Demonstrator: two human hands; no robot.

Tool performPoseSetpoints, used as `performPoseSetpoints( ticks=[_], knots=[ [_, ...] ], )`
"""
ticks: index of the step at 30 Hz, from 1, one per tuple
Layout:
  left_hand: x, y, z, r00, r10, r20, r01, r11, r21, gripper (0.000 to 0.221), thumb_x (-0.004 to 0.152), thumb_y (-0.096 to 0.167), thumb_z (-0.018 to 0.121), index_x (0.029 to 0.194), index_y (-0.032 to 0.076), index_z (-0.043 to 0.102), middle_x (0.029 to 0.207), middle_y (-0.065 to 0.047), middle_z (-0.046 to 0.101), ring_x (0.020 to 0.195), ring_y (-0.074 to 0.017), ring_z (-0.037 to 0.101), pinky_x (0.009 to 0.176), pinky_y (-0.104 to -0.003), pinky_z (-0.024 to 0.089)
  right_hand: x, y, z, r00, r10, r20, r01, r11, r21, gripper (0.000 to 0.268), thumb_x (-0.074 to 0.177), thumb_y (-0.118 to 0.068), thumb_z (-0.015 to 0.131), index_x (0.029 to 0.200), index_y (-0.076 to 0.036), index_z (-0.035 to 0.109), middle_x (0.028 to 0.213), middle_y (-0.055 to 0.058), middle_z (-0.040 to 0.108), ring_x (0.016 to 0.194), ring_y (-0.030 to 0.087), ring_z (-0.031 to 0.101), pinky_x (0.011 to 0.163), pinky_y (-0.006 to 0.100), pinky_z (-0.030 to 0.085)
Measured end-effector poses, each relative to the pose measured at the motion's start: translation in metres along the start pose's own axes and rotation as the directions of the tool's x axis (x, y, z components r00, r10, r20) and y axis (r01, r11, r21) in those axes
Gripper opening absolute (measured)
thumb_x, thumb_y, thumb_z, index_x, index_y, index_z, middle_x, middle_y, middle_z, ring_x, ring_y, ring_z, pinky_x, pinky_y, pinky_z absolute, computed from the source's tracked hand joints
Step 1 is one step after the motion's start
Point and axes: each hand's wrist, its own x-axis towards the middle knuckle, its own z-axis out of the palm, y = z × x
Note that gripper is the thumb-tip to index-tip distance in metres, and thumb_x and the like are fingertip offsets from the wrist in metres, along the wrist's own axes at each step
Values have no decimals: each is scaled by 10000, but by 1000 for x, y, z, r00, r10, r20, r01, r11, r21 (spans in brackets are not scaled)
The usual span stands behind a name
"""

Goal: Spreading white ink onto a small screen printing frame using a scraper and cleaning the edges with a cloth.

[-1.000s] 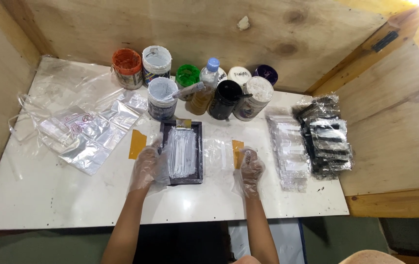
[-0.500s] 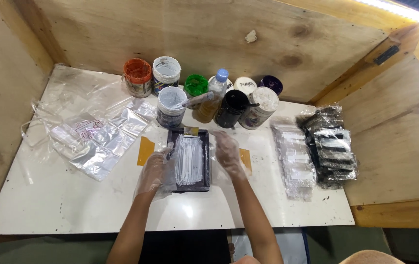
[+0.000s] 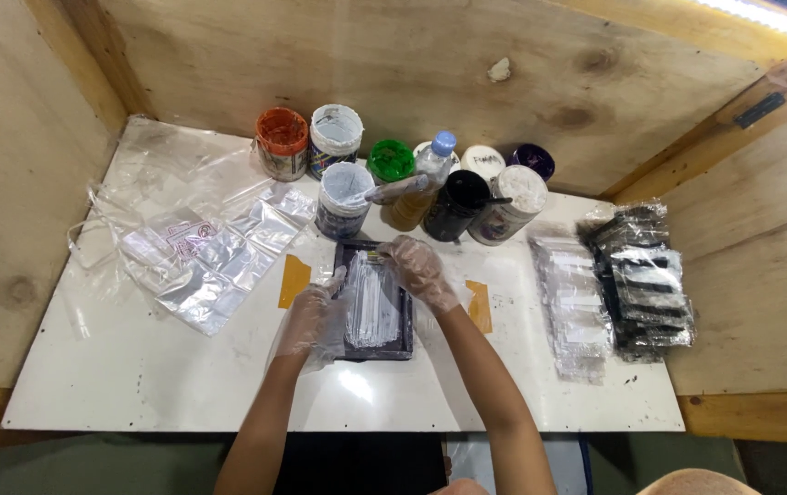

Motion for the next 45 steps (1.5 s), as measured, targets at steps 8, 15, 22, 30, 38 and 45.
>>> performPoseSetpoints(
  ticks=[8,15,22,30,38,45],
  knots=[
    [-23,34,-12,988,103,-118,-100,995,31,515,748,420,827,1236,272,760,1032,-164,752,1059,-343,696,944,-390,561,-50,33,100,827,-429,-364,-67,568,-820,281,1030,-294,552,1249,-149,652,1176,84,623,1032,230,653,880,350,577],
    [-37,75,-37,991,38,-126,-42,999,-27,510,754,375,818,1206,143,773,1040,-241,737,1066,-438,674,930,-473,549,-86,20,113,679,-666,-309,-466,-66,-882,340,965,-155,612,1265,-314,610,1330,-58,641,1028,120,682,728,330,660],
    [-29,61,-31,994,18,-105,-15,999,29,515,759,435,789,1250,288,746,1049,-157,749,1061,-343,700,920,-403,570,-126,-10,80,812,-583,-16,-213,-271,-938,342,1000,-263,508,1339,-225,529,1300,49,650,1149,233,657,855,385,632],
    [-43,89,-39,990,-60,-128,70,995,73,495,741,437,750,1230,364,743,1056,-104,748,1082,-276,701,934,-363,580,-157,-38,53,783,-501,368,50,-540,-840,434,994,-220,477,1419,-133,474,1257,126,678,1087,271,688,905,409,614],
    [-14,26,-7,988,58,-145,-47,996,77,463,797,365,713,1244,255,757,1021,-191,746,1021,-386,704,896,-449,576,-88,-29,42,987,-42,-157,-21,926,-377,530,1047,-648,341,981,-183,585,651,-13,516,497,120,507,371,216,421],
    [-48,93,-39,986,41,-162,-29,997,76,456,803,416,708,1223,246,763,991,-218,736,1011,-389,700,908,-435,571,-33,-27,39,636,-146,-758,594,719,360,301,1076,-387,417,1051,-208,658,906,-36,584,772,21,565,636,115,434]
  ],
)
